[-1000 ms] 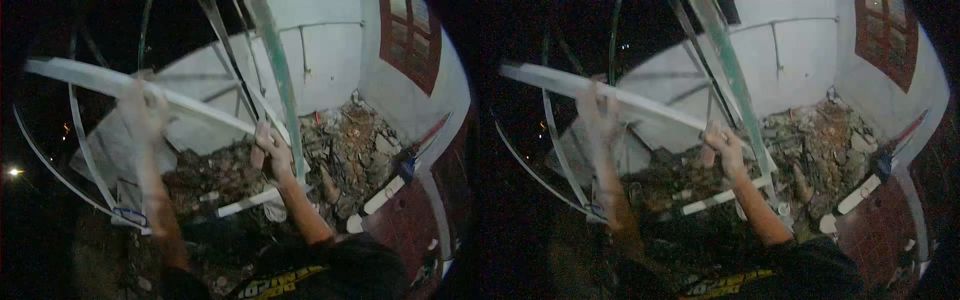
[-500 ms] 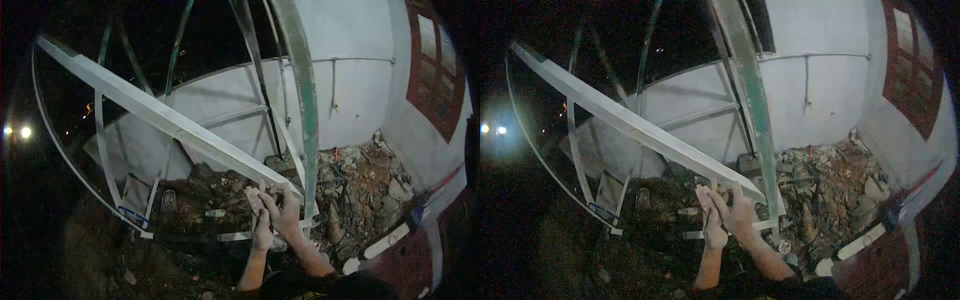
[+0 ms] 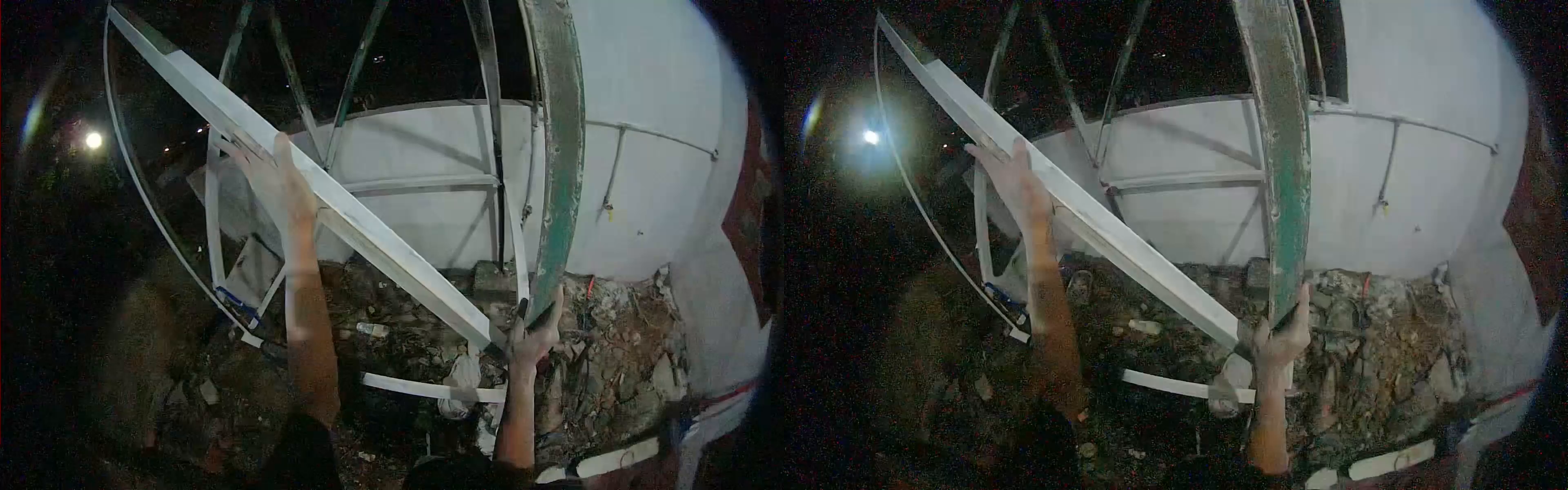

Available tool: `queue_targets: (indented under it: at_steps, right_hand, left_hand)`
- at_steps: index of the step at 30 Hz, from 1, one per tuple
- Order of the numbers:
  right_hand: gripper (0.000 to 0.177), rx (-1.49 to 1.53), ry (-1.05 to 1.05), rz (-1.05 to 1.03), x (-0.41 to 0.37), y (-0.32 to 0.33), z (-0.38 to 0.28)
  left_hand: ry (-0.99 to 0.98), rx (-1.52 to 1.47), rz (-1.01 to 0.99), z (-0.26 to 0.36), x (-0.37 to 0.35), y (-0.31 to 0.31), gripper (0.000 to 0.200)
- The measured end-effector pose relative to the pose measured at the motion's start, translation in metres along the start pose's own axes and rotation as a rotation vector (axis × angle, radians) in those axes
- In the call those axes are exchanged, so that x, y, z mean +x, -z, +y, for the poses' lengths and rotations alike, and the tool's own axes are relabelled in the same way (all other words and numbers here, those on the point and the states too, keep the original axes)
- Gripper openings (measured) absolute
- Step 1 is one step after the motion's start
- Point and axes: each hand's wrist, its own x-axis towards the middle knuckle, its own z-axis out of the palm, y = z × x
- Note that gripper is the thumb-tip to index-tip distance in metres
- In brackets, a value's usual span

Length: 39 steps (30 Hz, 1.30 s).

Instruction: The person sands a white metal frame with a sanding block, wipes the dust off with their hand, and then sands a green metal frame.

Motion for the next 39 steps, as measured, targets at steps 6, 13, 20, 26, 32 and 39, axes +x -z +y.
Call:
queue_targets:
  at_steps: [6,13,20,26,32,39]
  right_hand:
    - [0.061,0.023,0.025,0.099,-0.004,-0.008,-0.004]
    - [0.057,-0.009,0.084,0.060,0.000,-0.004,-0.013]
    - [0.065,-0.064,0.101,0.028,0.001,-0.005,-0.015]
    - [0.067,-0.009,0.110,0.011,0.007,-0.004,-0.009]
    - [0.073,0.012,0.096,-0.056,0.005,0.007,-0.010]
    - [0.074,-0.010,0.206,-0.064,0.007,0.007,-0.004]
  left_hand:
    - [-0.006,-0.023,-0.013,-0.019,0.005,-0.001,0.093]
    - [-0.096,0.259,-0.107,-0.029,-0.006,0.015,0.107]
    - [-0.008,0.469,-0.154,-0.026,-0.017,0.017,0.118]
    - [-0.007,0.086,-0.268,0.014,-0.099,0.008,0.100]
    - [0.319,-0.079,-0.278,0.048,-0.213,-0.008,0.081]
    - [0.468,-0.200,-0.308,0.046,-0.252,-0.018,0.078]
